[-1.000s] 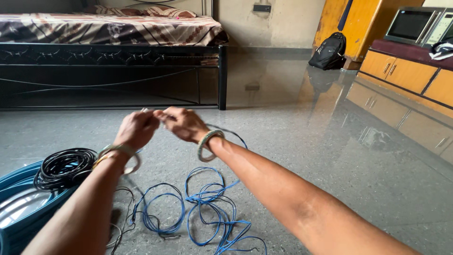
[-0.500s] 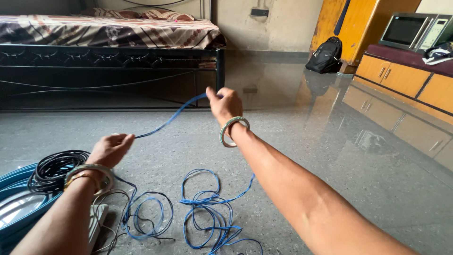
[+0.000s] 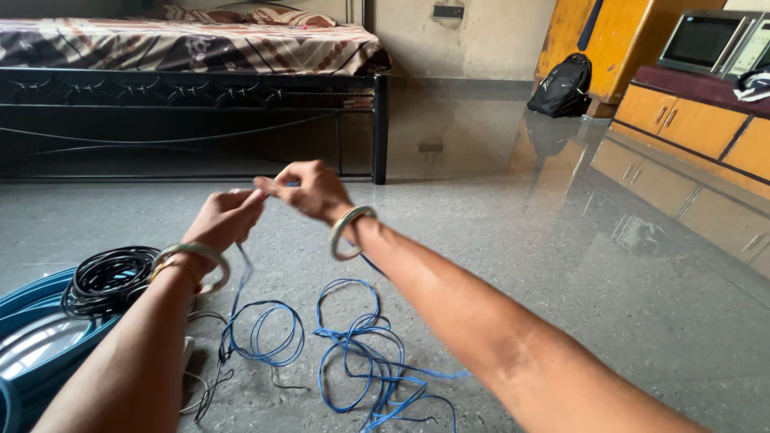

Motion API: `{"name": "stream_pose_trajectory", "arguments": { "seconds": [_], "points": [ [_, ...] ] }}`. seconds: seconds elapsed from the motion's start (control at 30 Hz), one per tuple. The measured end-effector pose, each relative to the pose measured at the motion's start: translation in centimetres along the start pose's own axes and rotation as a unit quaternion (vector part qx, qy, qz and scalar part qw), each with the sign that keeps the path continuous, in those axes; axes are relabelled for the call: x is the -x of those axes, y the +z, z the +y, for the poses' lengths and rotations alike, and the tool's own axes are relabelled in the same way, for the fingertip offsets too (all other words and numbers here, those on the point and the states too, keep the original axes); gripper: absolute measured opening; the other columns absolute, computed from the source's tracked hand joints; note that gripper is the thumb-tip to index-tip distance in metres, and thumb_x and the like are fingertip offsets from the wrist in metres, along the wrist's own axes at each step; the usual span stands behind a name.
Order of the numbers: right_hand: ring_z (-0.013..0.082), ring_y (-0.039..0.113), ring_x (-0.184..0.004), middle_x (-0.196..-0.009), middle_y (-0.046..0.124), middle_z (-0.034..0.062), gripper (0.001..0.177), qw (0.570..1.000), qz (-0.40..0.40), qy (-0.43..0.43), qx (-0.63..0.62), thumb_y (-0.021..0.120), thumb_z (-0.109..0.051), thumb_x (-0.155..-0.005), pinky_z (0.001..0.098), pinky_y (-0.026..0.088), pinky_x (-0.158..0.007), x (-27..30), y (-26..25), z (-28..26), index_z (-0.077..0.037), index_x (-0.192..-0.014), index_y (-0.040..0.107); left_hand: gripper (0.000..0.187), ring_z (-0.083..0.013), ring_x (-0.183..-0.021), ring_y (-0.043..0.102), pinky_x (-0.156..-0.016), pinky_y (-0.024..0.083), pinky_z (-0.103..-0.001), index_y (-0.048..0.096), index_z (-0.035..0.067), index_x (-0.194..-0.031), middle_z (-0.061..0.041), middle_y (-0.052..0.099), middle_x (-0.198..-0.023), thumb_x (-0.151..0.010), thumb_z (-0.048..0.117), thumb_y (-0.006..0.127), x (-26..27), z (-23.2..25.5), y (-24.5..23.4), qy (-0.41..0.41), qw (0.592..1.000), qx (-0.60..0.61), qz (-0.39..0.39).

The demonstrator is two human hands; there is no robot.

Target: The person untangles a blue electrical cable by hand, pulling and separating loops to straighten the wire. The task is performed on a tiled floor next to a bed and other coiled cables.

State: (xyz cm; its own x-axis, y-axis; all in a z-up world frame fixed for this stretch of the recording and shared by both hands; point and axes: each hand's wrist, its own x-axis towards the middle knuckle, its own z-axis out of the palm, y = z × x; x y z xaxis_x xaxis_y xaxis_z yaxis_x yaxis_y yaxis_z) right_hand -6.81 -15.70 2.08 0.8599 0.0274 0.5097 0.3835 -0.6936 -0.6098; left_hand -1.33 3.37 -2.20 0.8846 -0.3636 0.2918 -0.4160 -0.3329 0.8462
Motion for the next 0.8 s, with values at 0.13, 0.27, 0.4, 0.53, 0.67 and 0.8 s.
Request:
{"name": "stream_pose_trajectory", "arguments": {
  "seconds": [0.13, 0.27, 0.4, 0.53, 0.67, 0.8],
  "points": [
    [0.0119, 0.069, -0.060, -0.078, 0.077, -0.0033, 0.015, 0.992, 0.097, -0.032, -0.072, 0.074, -0.029, -0.086, 0.0280, 0.054, -0.049, -0.3, -2.2, 3.1, -0.015, -0.086, 0.081, 0.052, -0.0151, -0.055, 0.038, -0.056, 0.035, -0.031, 0.062, 0.005, -0.080, -0.002, 0.046, -0.061, -0.105, 0.050, 0.054, 2.8, -2.6, -1.5, -0.079, 0.996, -0.024, -0.021],
    [0.0200, 0.069, -0.062, -0.068, 0.073, 0.0118, 0.021, 0.930, 0.317, 0.145, -0.117, 0.078, -0.029, -0.086, 0.0367, 0.054, -0.056, 0.2, -4.8, 6.5, -0.008, -0.083, 0.079, 0.044, -0.0147, -0.057, 0.040, -0.055, 0.036, -0.034, 0.072, 0.007, -0.090, -0.002, 0.052, -0.064, -0.101, 0.047, 0.057, 5.2, -5.6, -3.0, -0.155, 0.986, -0.060, 0.018],
    [0.0289, 0.069, -0.088, -0.091, 0.075, 0.0130, 0.020, 0.955, 0.249, 0.043, 0.159, 0.078, -0.031, -0.080, 0.0417, 0.055, -0.078, 1.5, -4.9, 8.1, -0.011, -0.078, 0.081, 0.032, -0.0130, -0.057, 0.046, -0.053, 0.041, -0.033, 0.072, 0.009, -0.103, -0.001, 0.059, -0.069, -0.098, 0.038, 0.059, 4.5, -5.4, -4.1, -0.129, 0.986, 0.038, 0.096],
    [0.0251, 0.065, -0.106, -0.115, 0.070, 0.0107, 0.033, 0.977, 0.132, -0.042, 0.162, 0.065, -0.046, -0.089, 0.0422, 0.055, -0.086, 0.5, -1.2, 5.7, -0.016, -0.092, 0.079, 0.029, -0.0117, -0.057, 0.047, -0.050, 0.042, -0.031, 0.073, 0.010, -0.103, -0.001, 0.060, -0.070, -0.099, 0.037, 0.062, 1.1, -1.9, -2.5, -0.043, 0.994, -0.065, 0.073],
    [0.0238, 0.075, -0.093, -0.092, 0.077, 0.0111, 0.066, 0.999, -0.036, -0.013, 0.019, 0.043, -0.071, -0.093, 0.0389, 0.058, -0.080, -1.3, 2.2, 1.6, -0.013, -0.102, 0.074, 0.033, -0.0116, -0.052, 0.049, -0.046, 0.041, -0.031, 0.074, 0.009, -0.096, -0.001, 0.058, -0.063, -0.096, 0.039, 0.062, -0.8, 1.4, 0.7, 0.044, 0.992, -0.106, 0.044],
    [0.0159, 0.073, -0.083, -0.083, 0.076, 0.0022, 0.071, 0.998, -0.054, 0.034, -0.011, 0.046, -0.073, -0.093, 0.0338, 0.056, -0.070, -1.2, 2.4, 1.3, -0.011, -0.092, 0.080, 0.035, -0.0103, -0.052, 0.046, -0.047, 0.037, -0.031, 0.074, 0.007, -0.090, 0.001, 0.056, -0.059, -0.096, 0.040, 0.064, -0.3, 2.5, 0.7, 0.000, 0.997, -0.062, 0.036]
  ]
}}
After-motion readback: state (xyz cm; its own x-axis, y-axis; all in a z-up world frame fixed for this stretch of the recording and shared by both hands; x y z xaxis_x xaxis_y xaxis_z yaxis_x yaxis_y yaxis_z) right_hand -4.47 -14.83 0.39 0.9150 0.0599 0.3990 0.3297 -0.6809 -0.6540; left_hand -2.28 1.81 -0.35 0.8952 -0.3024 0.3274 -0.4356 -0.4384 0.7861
